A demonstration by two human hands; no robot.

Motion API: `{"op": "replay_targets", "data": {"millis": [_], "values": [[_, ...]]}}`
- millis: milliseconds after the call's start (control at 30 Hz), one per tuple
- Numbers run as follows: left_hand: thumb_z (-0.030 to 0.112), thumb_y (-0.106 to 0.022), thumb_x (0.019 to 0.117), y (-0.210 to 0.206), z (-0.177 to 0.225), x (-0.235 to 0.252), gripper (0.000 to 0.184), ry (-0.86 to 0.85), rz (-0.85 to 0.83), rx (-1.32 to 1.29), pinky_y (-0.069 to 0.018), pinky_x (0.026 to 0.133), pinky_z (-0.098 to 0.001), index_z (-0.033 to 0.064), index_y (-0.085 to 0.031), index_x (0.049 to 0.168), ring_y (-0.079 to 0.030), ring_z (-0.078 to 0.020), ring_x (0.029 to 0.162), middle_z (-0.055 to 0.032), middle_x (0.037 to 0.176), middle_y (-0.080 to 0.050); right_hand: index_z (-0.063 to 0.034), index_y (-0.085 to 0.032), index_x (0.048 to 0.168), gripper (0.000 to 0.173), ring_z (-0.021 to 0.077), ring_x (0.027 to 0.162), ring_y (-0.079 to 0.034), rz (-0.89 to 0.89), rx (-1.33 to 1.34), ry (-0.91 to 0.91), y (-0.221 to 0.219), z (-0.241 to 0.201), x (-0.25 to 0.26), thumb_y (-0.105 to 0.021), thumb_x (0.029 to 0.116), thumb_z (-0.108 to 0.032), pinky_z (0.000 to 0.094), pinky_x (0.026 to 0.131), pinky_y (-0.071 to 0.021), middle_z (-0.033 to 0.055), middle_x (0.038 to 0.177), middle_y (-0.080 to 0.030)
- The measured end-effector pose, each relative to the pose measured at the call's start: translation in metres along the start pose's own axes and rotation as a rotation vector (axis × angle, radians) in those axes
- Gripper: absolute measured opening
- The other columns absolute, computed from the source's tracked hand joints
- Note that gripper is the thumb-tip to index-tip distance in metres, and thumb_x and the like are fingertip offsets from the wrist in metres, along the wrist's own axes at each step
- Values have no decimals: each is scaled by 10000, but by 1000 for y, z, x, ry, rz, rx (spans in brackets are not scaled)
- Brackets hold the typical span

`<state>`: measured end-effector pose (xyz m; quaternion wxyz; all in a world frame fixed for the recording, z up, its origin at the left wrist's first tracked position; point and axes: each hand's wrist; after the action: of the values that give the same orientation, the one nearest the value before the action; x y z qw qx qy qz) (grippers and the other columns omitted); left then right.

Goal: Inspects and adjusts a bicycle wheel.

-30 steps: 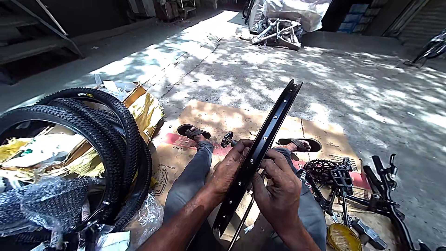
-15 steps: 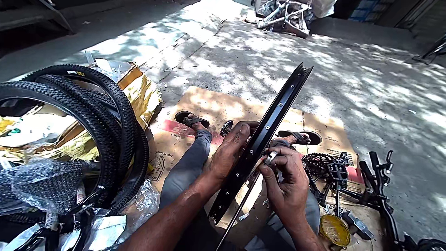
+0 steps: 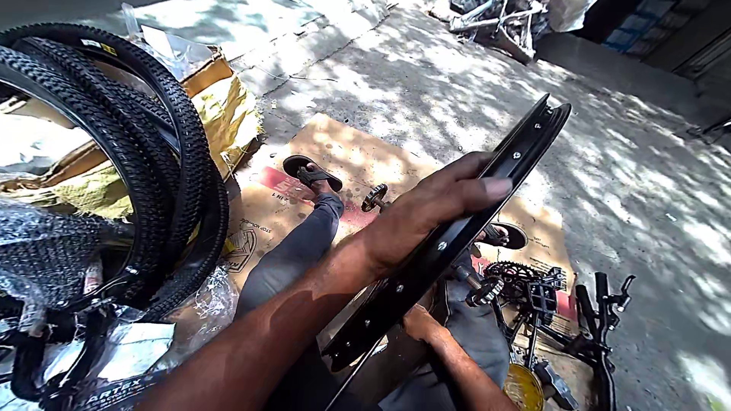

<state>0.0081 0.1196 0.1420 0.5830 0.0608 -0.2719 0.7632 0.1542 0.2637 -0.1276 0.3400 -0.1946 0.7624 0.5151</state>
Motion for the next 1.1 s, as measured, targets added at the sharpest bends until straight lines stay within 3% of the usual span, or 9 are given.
{"op": "replay_targets", "data": {"millis": [100,167,233,300,400,567,767,933,1100], "values": [[544,-766,804,29,-26,-84,795,33,-169,-137,-548,915,-322,100,-504,1409,-614,-158,1129,-87,1319,-613,-19,-499,1478,516,392,1449,-415,-8,27,-105,1,10,19,-547,1025,-262,585,1173,-322,231,1532,-473],[490,-738,867,54,-53,-152,467,232,-134,-282,-537,856,-268,164,-685,1197,-643,-71,952,8,1099,-692,-58,-438,1541,584,384,1448,-423,25,75,-120,-6,10,27,-561,1016,-281,583,1174,-327,219,1550,-462],[421,-646,971,52,-62,-197,261,546,237,-162,-525,660,-209,180,-717,899,-608,-31,693,66,796,-660,-61,-396,1567,609,406,1428,-441,21,109,-131,-7,7,27,-560,1018,-267,591,1158,-343,236,1549,-454],[311,-627,1005,35,-69,-212,210,768,596,244,-503,581,-255,131,-646,899,-559,-85,588,31,690,-581,-46,-404,1559,585,410,1435,-433,10,123,-136,-4,3,24,-543,1029,-249,580,1164,-340,237,1559,-442],[275,-661,960,18,-75,-221,151,677,762,353,-505,601,-235,125,-665,944,-588,-76,622,37,709,-620,-29,-457,1523,523,404,1459,-400,-1,153,-140,1,-3,15,-530,1050,-241,568,1184,-305,219,1579,-425],[317,-595,995,14,-88,-242,237,525,770,545,-554,620,-277,101,-689,1014,-646,-113,680,11,784,-673,-25,-546,1423,478,405,1404,-461,77,145,-82,-6,7,33,-575,1005,-255,607,1138,-353,229,1477,-525],[282,-459,1072,5,-81,-261,301,441,656,637,-571,737,-249,100,-696,1038,-665,-37,810,44,908,-708,-41,-435,1539,549,408,1426,-444,16,211,-164,7,-6,12,-543,1037,-237,589,1167,-320,230,1532,-479],[582,-321,1064,2,-76,-272,649,225,487,803,-548,909,-295,57,-702,1101,-660,-83,1012,-71,1048,-707,-64,-438,1541,561,393,1447,-421,52,217,-140,-2,3,21,-559,1022,-238,589,1173,-318,215,1553,-459],[576,-712,891,-7,-65,-269,562,280,475,1101,-604,815,-353,64,-711,1121,-708,-129,931,-91,1015,-734,-56,-390,1563,612,378,1446,-424,55,188,-140,-5,6,28,-560,1015,-269,576,1171,-328,220,1551,-454]]}}
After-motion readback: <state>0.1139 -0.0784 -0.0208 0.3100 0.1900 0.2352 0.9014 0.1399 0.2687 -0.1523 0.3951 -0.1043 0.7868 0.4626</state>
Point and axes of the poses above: each hand's wrist, its own x-axis towards the middle knuckle, its own y-axis out of the back of the hand, z = x × y
